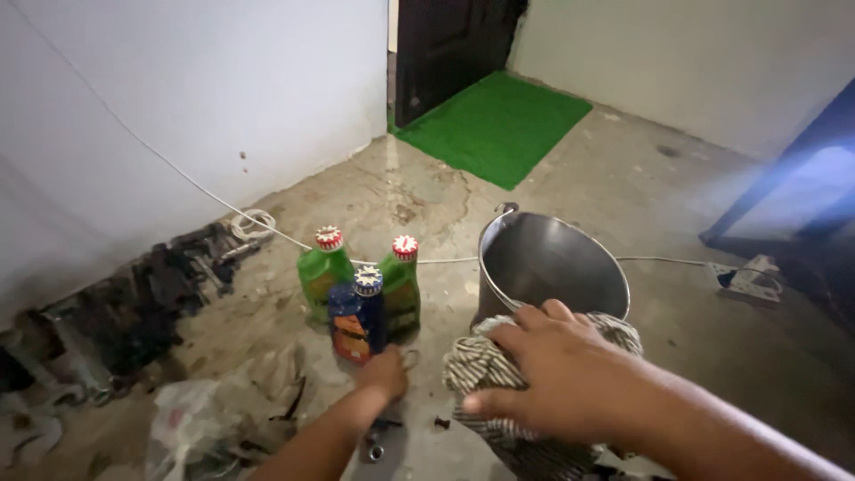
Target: The person wipes down various mechanical parts and a yellow-handled screwdriver by hand using a striped cloth.
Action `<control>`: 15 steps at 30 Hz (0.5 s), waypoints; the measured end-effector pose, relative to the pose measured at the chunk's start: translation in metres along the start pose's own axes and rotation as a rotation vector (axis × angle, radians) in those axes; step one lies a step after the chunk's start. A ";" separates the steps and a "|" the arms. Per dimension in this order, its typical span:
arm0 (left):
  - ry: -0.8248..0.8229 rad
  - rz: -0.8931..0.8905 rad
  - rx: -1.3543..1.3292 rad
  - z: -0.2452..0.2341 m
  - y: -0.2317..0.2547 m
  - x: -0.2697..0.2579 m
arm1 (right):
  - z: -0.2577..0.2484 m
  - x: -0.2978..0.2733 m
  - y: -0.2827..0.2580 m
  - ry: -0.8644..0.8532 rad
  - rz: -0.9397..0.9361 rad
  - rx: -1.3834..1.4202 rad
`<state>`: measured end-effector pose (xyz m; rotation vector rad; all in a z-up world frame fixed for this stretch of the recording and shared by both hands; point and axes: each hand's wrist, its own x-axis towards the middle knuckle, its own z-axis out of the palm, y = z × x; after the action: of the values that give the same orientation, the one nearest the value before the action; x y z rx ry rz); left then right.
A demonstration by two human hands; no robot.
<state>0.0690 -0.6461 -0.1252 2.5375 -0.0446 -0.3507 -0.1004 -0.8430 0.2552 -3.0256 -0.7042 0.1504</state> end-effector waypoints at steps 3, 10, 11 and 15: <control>0.023 0.178 -0.127 -0.010 0.034 -0.004 | -0.022 0.000 -0.009 -0.288 0.250 0.038; -0.102 0.220 -0.455 -0.071 0.105 -0.028 | -0.040 0.003 -0.009 -0.169 0.286 0.147; -0.080 0.250 -0.460 -0.086 0.112 -0.033 | -0.038 0.003 -0.002 -0.143 0.266 0.108; -0.031 0.354 -0.607 -0.135 0.138 -0.060 | -0.035 0.004 0.018 -0.177 0.344 0.019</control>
<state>0.0523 -0.6823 0.0728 1.8779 -0.3415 -0.2174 -0.0856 -0.8580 0.2886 -3.1134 -0.1796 0.4333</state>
